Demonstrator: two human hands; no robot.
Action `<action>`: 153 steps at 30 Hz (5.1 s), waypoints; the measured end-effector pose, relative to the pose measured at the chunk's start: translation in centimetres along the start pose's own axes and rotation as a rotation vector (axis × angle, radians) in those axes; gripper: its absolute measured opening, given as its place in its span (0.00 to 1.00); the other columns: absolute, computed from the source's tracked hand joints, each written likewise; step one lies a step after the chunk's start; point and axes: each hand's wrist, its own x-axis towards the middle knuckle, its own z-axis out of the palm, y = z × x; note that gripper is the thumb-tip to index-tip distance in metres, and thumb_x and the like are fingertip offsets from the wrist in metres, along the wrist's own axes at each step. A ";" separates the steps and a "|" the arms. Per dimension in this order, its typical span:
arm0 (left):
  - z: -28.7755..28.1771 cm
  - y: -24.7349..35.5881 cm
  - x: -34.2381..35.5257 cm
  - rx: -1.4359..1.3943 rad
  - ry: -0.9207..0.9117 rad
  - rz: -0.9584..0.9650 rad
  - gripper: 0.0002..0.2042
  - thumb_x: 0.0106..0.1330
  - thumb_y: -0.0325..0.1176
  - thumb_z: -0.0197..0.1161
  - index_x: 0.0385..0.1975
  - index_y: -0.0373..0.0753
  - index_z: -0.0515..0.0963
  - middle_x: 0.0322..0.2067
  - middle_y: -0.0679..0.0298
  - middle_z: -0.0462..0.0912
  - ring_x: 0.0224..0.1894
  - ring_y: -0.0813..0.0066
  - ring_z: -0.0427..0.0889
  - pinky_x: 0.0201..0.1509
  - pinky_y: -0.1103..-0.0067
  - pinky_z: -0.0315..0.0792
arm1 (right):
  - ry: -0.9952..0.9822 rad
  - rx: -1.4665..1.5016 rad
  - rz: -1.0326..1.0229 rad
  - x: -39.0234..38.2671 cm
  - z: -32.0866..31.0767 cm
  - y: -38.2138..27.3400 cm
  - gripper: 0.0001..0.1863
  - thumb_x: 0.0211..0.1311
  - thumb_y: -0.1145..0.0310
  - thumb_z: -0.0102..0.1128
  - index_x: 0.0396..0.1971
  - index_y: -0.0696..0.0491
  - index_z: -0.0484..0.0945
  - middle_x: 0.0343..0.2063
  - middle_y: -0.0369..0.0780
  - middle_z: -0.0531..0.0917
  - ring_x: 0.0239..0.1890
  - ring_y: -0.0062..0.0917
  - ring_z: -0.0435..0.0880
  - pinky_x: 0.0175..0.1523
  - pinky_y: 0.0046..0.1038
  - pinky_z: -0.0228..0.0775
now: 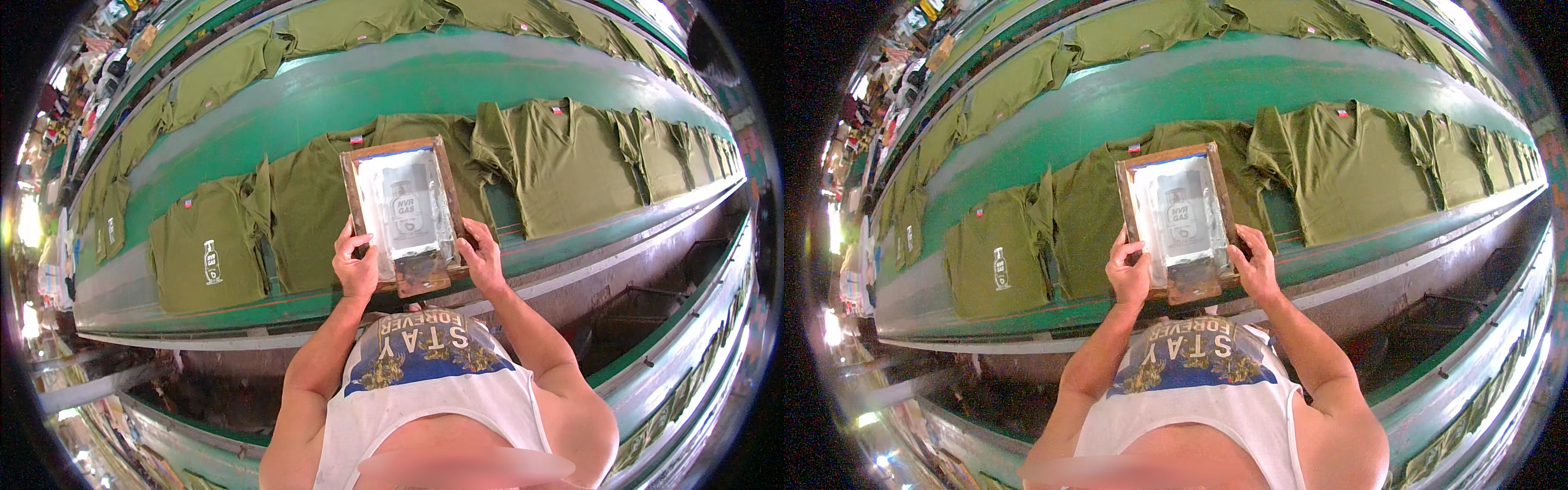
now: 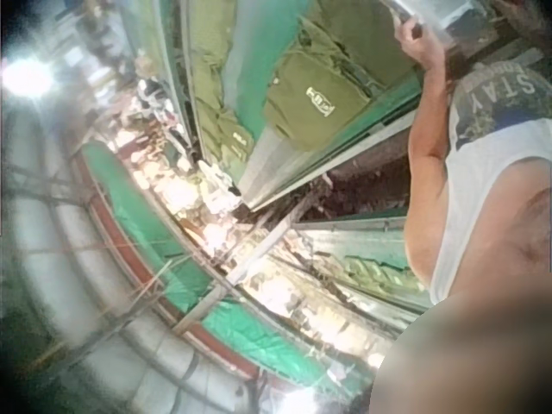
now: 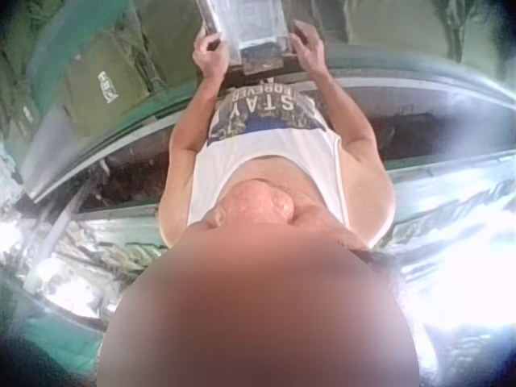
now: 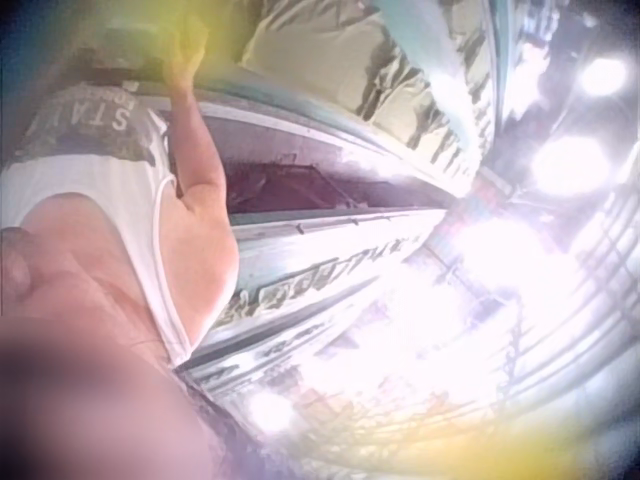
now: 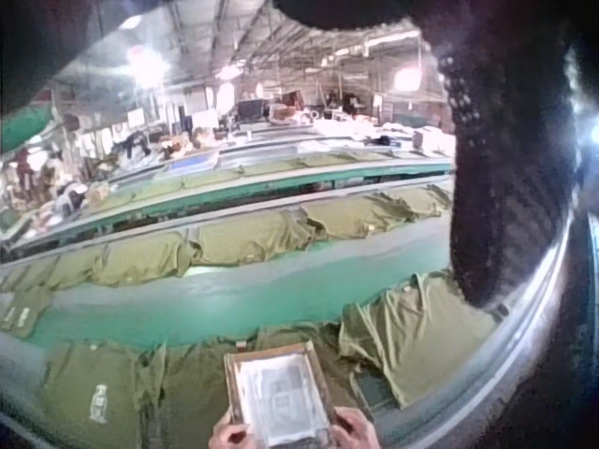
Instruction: The person repeatedly screen prints a white logo onto olive green t-shirts laid out on a green workbench. They use a wooden screen printing frame and a squeegee to apply white ink, then lift the screen to reveal the printed design. The person folds each printed shirt and places it aside before moving to the next shirt.
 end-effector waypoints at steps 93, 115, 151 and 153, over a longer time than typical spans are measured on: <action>-1.7 12.5 10.1 1.158 -0.847 0.183 0.31 0.56 0.29 0.85 0.60 0.32 0.81 0.78 0.51 0.73 0.64 0.48 0.87 0.65 0.58 0.84 | -0.537 -0.744 -0.591 6.1 4.4 -8.1 0.24 0.55 0.79 0.69 0.55 0.53 0.88 0.52 0.41 0.88 0.58 0.41 0.86 0.67 0.44 0.78; -7.6 9.9 8.2 0.814 -0.739 0.389 0.34 0.62 0.38 0.80 0.69 0.37 0.80 0.79 0.49 0.73 0.76 0.42 0.74 0.81 0.56 0.71 | -0.269 -0.526 -0.785 -4.7 8.9 -14.7 0.20 0.60 0.78 0.74 0.54 0.54 0.89 0.53 0.44 0.88 0.54 0.46 0.88 0.59 0.47 0.81; -57.6 3.2 15.3 0.969 -0.055 0.474 0.20 0.62 0.23 0.72 0.56 0.41 0.87 0.49 0.53 0.91 0.51 0.46 0.90 0.55 0.59 0.84 | -0.385 -0.638 -1.089 -0.4 44.3 -23.8 0.19 0.54 0.75 0.69 0.48 0.54 0.88 0.43 0.43 0.88 0.48 0.41 0.87 0.53 0.42 0.84; -57.0 5.7 17.0 0.851 0.112 0.618 0.21 0.63 0.20 0.70 0.58 0.39 0.87 0.46 0.51 0.92 0.48 0.46 0.92 0.54 0.61 0.85 | -0.438 -0.723 -1.125 -1.7 43.8 -24.1 0.26 0.53 0.74 0.69 0.56 0.52 0.88 0.42 0.42 0.87 0.48 0.41 0.87 0.52 0.42 0.84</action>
